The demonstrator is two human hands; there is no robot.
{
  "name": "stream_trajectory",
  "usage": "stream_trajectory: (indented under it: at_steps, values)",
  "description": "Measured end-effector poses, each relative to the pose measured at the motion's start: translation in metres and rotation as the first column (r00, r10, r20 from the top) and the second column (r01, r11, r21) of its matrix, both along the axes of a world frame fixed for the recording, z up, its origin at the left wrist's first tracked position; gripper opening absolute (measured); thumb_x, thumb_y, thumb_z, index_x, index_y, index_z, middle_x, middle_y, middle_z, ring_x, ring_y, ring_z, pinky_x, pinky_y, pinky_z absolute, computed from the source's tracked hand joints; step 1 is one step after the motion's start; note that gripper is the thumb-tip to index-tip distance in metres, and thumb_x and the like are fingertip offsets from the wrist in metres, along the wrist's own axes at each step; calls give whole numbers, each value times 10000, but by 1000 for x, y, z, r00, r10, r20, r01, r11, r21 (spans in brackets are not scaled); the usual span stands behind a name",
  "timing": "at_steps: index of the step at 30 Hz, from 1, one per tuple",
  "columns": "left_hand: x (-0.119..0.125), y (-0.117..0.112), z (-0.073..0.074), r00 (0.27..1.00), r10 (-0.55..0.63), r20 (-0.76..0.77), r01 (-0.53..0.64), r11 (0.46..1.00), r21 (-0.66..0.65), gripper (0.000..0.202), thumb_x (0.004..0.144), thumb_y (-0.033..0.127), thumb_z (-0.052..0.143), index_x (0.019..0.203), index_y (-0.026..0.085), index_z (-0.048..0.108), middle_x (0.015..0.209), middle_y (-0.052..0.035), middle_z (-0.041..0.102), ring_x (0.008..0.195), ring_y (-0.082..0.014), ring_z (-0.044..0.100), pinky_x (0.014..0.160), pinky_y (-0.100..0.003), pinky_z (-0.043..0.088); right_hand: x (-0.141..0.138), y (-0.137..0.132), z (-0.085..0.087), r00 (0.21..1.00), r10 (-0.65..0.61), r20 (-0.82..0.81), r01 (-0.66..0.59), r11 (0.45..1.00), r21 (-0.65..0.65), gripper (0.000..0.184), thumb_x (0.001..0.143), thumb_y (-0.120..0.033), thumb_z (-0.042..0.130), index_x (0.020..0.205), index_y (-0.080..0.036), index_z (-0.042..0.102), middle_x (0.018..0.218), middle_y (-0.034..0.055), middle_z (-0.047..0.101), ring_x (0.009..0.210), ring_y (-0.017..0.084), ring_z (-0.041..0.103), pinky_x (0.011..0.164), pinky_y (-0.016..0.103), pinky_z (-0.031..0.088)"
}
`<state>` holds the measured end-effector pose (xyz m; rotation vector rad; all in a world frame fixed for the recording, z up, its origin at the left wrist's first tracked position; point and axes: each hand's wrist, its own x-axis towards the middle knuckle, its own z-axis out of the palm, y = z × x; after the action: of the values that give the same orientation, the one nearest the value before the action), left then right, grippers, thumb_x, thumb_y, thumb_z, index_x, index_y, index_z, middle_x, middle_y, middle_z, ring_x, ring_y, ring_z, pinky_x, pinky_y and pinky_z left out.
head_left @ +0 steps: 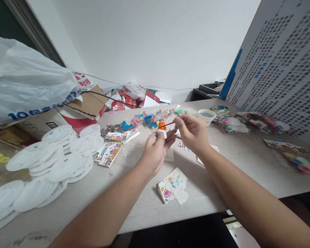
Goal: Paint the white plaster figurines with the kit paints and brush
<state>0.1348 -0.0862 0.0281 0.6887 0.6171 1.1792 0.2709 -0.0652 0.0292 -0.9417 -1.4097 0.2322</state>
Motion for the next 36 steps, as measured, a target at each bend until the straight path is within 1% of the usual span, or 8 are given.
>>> stream_trajectory:
  at_steps: [4,8,13,18,22,26,32,36]
  values:
    - [-1,1,-1,1000,11,-27,-11,1000,10,179,1019,180,408,991,130,578,1063,-141,747,925,-154,730,1011,-368,517,4,-2,2,991,-129,40,124,987,100,241,919,-344,634,747,-177,658,618,0,649,575,107,589,589,253,467]
    - [-1,0,-2,999,9,-41,-7,999,39,178,1013,177,422,991,140,595,1083,-119,741,932,-145,721,1011,-357,509,2,-4,1,989,-96,109,72,977,203,143,917,-277,630,812,-193,679,667,5,690,594,120,630,594,260,507]
    - [-1,0,-7,998,22,-54,-17,996,87,149,1009,202,448,1000,153,588,1094,-109,739,946,-142,715,1007,-346,507,3,-5,-1,982,-152,108,123,963,239,122,924,-260,619,836,-201,680,679,14,693,612,133,637,601,279,506]
    - [-2,2,-11,999,34,-34,-30,991,128,116,994,216,500,999,164,604,1086,-80,749,960,-128,709,1020,-332,505,5,-4,4,965,-115,234,24,933,360,96,911,-172,605,911,-203,697,750,47,717,696,164,659,678,331,537]
    - [-3,1,-8,998,48,-51,-42,994,102,185,1016,213,441,969,147,608,1040,-85,753,924,-129,716,992,-323,524,8,-6,10,905,-117,409,-96,880,466,113,864,-122,637,877,-210,707,683,31,704,626,158,631,602,310,537]
    - [-2,2,-4,999,32,-36,-29,997,66,158,1006,210,466,943,151,599,955,-73,756,867,-124,718,969,-323,532,7,-6,12,909,-161,384,-86,830,551,167,860,-119,643,949,-230,732,687,27,720,629,166,639,603,324,548]
    - [-3,3,-1,999,18,45,-20,998,57,188,1007,199,453,914,144,607,901,-76,752,849,-137,720,962,-347,537,9,-4,11,859,-145,490,-170,823,542,185,846,-118,662,979,-227,729,704,32,728,609,156,624,602,326,563]
    - [-4,3,1,999,-12,32,9,998,68,223,1023,193,397,952,135,600,948,-101,760,858,-150,728,919,-331,541,10,-3,10,889,-182,421,-109,808,579,242,833,-70,658,1015,-212,727,720,48,724,653,161,619,611,326,556]
